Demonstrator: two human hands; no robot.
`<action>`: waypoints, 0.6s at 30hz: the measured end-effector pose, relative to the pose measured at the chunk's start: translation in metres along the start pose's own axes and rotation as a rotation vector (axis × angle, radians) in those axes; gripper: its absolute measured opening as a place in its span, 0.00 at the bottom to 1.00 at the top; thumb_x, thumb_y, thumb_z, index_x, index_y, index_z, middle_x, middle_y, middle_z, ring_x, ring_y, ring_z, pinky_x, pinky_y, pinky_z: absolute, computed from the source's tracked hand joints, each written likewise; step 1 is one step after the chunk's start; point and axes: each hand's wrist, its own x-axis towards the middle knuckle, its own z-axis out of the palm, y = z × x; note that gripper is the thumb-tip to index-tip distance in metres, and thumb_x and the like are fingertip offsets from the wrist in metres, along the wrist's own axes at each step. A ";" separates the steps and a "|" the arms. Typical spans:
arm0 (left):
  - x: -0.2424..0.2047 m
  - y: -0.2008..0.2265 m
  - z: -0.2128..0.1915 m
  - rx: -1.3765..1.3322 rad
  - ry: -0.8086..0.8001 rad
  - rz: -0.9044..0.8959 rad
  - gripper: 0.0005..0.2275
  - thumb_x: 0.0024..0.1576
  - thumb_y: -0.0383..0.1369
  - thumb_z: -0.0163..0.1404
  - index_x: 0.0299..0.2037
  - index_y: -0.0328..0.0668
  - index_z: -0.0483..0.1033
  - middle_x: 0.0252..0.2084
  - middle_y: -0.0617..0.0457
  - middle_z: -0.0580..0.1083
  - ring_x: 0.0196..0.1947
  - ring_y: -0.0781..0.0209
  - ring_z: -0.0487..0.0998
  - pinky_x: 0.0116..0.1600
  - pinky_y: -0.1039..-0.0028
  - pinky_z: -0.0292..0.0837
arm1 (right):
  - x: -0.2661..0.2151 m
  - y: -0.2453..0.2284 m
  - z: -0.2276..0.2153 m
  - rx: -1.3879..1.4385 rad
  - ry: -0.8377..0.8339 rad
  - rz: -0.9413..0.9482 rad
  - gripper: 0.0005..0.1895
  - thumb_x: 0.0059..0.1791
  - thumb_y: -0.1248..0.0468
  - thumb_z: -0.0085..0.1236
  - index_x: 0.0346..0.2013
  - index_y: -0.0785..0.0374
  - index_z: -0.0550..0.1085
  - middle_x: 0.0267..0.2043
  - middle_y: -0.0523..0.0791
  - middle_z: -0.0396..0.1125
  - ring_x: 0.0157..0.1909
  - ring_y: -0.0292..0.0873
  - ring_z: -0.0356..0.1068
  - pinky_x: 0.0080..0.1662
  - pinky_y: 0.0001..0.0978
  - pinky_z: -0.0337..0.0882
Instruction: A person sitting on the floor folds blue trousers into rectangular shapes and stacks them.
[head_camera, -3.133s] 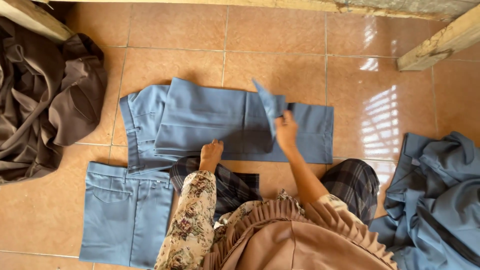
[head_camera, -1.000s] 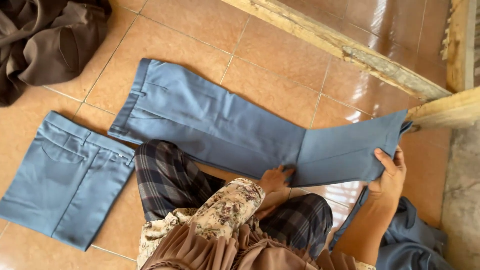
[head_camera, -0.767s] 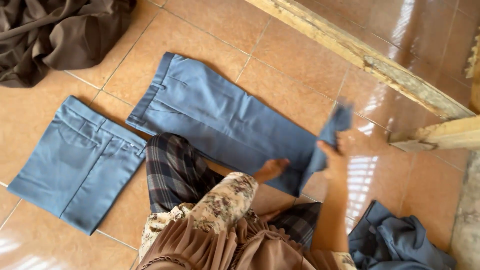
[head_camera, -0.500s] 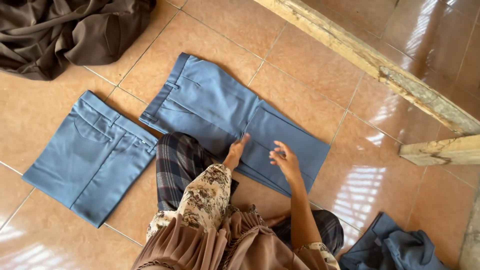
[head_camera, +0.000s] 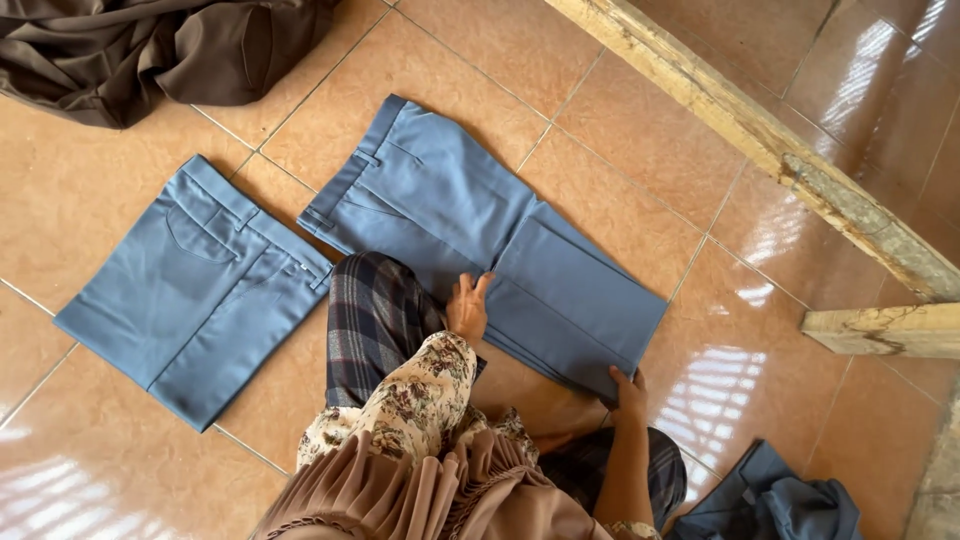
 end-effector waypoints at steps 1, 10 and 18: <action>0.001 -0.005 0.014 0.095 0.073 0.053 0.25 0.57 0.26 0.51 0.60 0.73 0.62 0.48 0.57 0.61 0.48 0.55 0.73 0.44 0.66 0.80 | 0.022 0.020 -0.003 0.281 -0.082 0.084 0.43 0.46 0.55 0.71 0.72 0.51 0.60 0.65 0.61 0.55 0.59 0.67 0.61 0.46 0.61 0.72; -0.026 0.063 0.108 0.041 -0.330 0.210 0.37 0.48 0.32 0.63 0.69 0.62 0.60 0.55 0.49 0.66 0.54 0.49 0.73 0.51 0.60 0.80 | -0.186 -0.179 -0.090 0.342 -0.073 -0.361 0.36 0.47 0.65 0.61 0.67 0.73 0.59 0.66 0.63 0.58 0.65 0.60 0.59 0.66 0.51 0.61; -0.061 0.120 0.103 -0.421 -0.647 0.431 0.24 0.60 0.44 0.48 0.65 0.45 0.70 0.53 0.36 0.77 0.59 0.41 0.77 0.63 0.58 0.72 | -0.226 -0.255 -0.064 0.506 -0.079 -0.511 0.13 0.48 0.69 0.55 0.47 0.66 0.75 0.42 0.41 0.71 0.43 0.31 0.67 0.51 0.16 0.64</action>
